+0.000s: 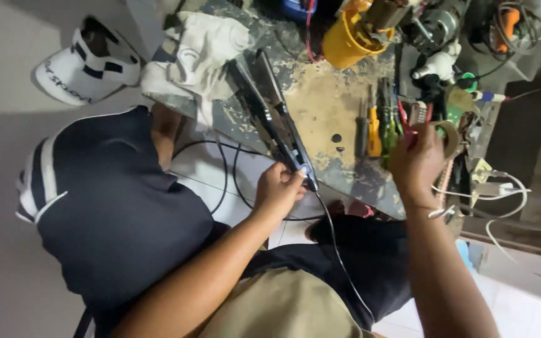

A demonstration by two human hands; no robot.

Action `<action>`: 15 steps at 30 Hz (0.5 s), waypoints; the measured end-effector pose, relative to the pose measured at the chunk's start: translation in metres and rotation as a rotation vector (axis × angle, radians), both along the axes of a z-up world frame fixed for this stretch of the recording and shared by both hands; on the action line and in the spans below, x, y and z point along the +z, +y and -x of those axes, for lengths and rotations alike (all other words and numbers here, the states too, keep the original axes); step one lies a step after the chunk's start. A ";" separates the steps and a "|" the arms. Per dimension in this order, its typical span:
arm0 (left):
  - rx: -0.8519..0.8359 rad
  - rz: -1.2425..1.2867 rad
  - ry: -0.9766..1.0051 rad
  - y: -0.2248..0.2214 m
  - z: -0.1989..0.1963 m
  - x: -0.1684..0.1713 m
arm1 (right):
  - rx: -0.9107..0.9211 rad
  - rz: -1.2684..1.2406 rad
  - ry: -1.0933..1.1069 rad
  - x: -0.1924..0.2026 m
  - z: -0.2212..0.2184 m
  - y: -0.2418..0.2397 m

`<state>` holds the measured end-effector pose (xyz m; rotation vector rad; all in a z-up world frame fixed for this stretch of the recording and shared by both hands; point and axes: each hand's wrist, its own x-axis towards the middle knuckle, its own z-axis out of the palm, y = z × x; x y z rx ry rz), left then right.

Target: Disassembling, inspecting, and reassembling a hair straightener on a repair bench.

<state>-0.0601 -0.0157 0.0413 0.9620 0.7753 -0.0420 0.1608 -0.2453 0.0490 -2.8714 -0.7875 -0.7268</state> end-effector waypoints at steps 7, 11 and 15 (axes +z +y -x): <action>0.013 -0.046 -0.017 -0.002 -0.004 0.005 | 0.103 0.102 -0.216 -0.008 0.019 0.051; 0.013 -0.056 -0.029 -0.004 -0.008 -0.001 | 0.311 0.014 -0.013 0.003 0.051 0.091; 0.000 -0.117 -0.041 -0.009 -0.012 -0.016 | 0.318 0.037 0.123 0.011 0.056 0.100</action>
